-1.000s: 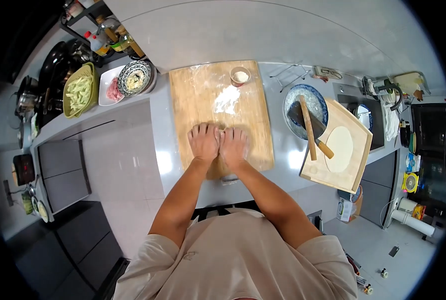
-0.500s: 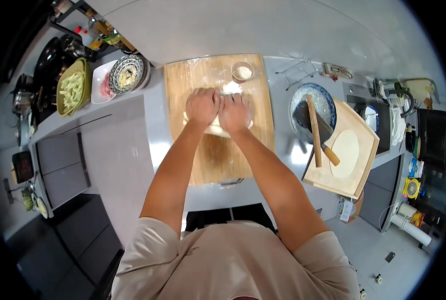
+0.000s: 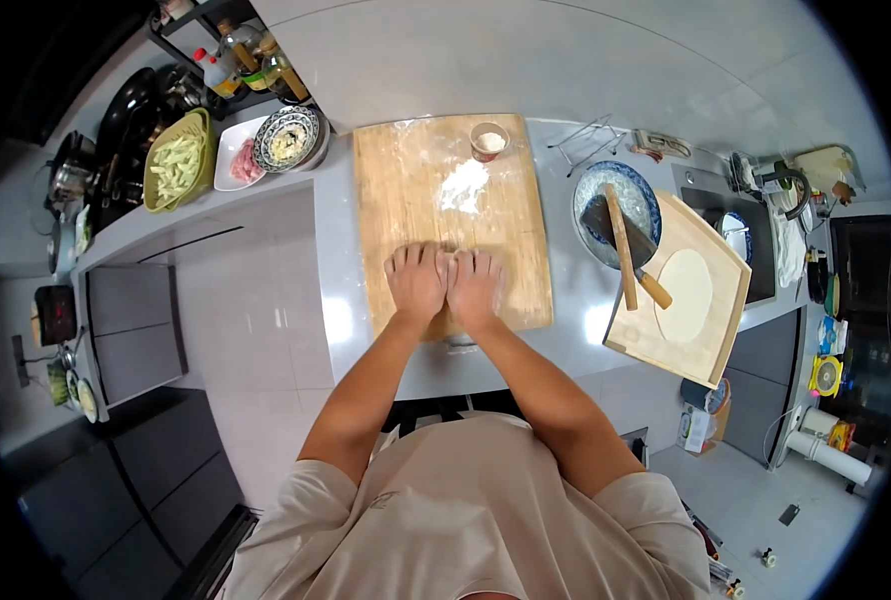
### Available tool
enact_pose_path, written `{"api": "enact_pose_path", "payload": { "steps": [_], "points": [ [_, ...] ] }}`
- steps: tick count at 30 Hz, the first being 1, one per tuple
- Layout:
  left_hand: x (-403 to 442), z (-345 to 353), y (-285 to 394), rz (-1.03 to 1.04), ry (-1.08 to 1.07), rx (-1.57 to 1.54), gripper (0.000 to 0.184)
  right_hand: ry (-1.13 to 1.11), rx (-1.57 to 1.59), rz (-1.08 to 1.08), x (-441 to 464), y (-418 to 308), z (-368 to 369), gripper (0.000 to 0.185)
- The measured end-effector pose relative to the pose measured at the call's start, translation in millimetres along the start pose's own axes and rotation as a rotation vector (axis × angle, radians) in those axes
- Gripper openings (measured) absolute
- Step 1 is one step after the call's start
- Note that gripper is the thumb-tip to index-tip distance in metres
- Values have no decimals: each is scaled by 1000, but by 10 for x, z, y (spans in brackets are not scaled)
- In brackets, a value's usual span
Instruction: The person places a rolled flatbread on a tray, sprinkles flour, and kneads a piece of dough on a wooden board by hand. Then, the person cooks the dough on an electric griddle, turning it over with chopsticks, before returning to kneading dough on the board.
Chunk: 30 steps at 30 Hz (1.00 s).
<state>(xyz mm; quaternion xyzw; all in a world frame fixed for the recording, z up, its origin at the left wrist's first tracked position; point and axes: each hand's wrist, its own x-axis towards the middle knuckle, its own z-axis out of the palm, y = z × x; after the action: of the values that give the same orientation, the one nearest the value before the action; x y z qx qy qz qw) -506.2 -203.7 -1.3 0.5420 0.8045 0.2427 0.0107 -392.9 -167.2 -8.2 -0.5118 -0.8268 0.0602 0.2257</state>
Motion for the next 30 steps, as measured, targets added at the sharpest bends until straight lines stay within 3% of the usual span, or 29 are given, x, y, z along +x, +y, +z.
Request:
{"api": "enact_pose_path", "payload": {
  "steps": [1,7,10,14,18,23,26,28,29,30],
  "points": [
    [-11,16,-18,59,86,-17,24,-13,-45,-28,-48,9,16,23],
    [325,87,-52,74,62,-19,21,-130,-46,12,290,55,96,23],
    [614,98,-79,73,-55,36,21,-189,-93,20,567,89,172,25],
    [1073,156,-96,44,-115,42,25,-192,-80,51,928,129,268,26],
    [1460,309,-201,78,-33,-9,31,-162,-4,88,1297,122,318,27],
    [1523,36,-162,-58,-405,-89,43,-269,440,64,1426,407,368,28],
    [1260,-218,-284,-132,-587,-40,51,-167,354,133,1196,627,52,31],
    [1099,-329,-461,-167,-774,-105,56,-8,81,54,865,756,-29,30],
    [925,-288,-527,-207,-748,-283,64,72,-59,19,742,803,-35,32],
    [767,-287,-473,-276,-690,-317,64,-8,46,86,725,815,-25,33]
  ]
}}
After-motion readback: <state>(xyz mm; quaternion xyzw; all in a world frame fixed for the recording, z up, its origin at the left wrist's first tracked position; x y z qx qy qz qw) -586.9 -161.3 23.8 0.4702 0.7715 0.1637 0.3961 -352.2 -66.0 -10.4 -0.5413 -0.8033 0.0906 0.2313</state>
